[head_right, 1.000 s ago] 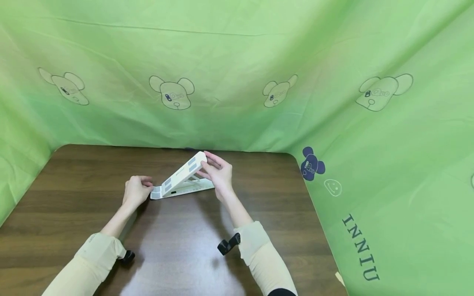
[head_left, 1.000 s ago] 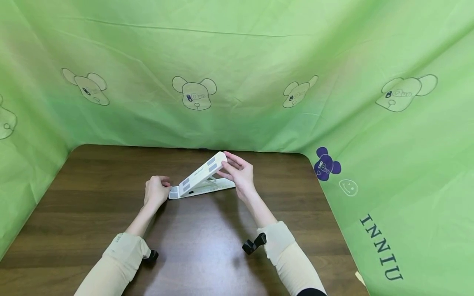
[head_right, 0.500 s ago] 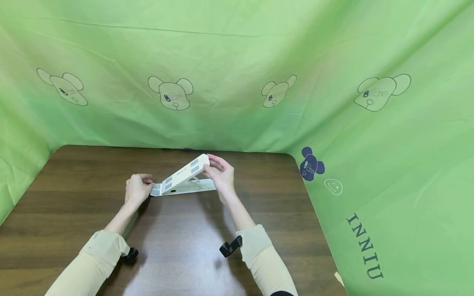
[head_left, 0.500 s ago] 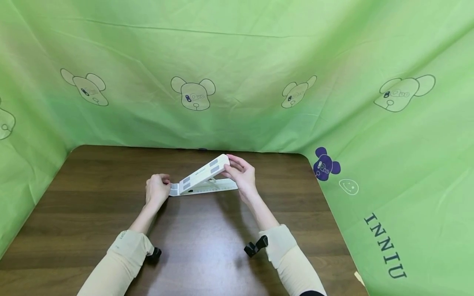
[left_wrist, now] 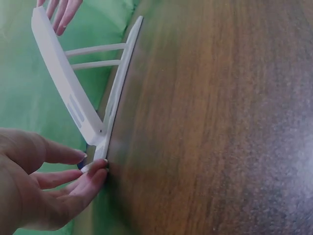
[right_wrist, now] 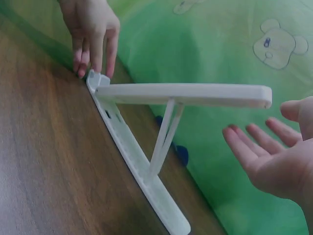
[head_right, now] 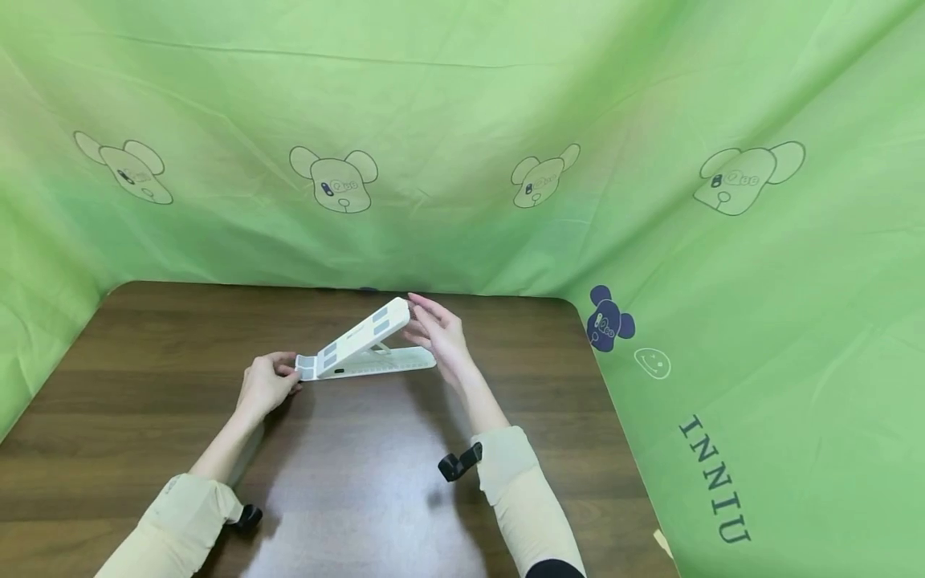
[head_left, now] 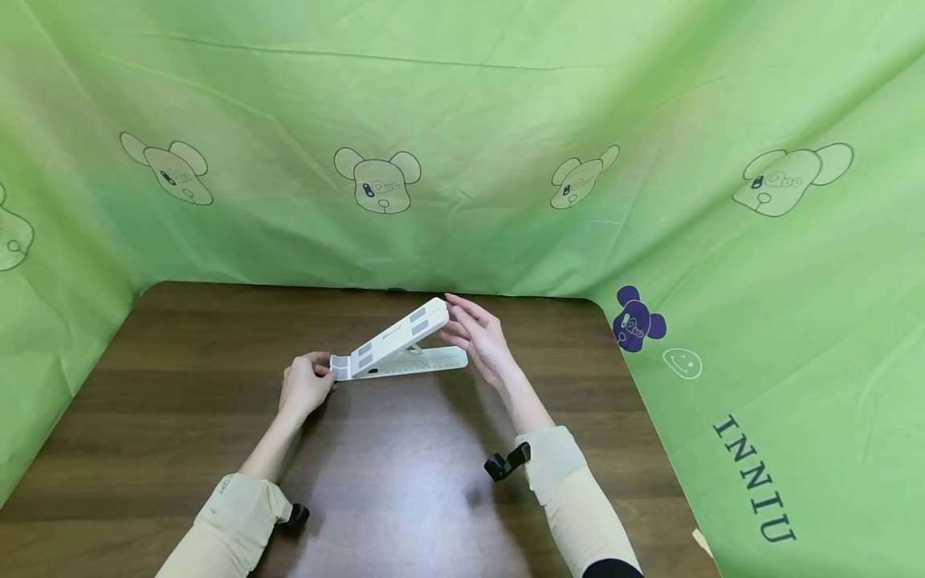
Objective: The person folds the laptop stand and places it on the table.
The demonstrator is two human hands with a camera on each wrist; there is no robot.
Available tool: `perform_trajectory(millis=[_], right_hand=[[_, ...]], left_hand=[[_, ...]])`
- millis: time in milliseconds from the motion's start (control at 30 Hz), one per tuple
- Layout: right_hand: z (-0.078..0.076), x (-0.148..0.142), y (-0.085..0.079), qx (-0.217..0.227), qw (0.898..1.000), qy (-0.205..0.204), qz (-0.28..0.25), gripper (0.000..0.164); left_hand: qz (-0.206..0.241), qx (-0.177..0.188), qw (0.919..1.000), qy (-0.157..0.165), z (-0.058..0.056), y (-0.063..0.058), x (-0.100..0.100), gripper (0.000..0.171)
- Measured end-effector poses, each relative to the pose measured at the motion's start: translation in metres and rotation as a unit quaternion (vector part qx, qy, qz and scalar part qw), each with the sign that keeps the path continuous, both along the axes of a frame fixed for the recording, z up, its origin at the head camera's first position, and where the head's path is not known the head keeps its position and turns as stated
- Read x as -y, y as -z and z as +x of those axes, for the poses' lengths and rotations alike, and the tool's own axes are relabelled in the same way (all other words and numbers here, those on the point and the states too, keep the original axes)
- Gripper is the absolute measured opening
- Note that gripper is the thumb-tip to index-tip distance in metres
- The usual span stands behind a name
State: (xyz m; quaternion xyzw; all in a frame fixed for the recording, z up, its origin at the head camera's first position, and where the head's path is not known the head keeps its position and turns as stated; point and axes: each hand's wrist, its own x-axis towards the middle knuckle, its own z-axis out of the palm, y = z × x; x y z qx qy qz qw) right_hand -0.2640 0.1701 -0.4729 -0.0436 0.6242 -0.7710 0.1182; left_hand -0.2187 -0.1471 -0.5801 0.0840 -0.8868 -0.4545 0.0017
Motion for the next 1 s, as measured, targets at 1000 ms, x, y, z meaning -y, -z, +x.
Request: perform_trajectory(millis=[1000], right_hand=[[0.014,0.013,0.0,0.049,0.996,0.002,-0.079,0.051]], left_hand=[[0.013,-0.073,0.9966,-0.035,-0.014,-0.018,-0.001,0.029]])
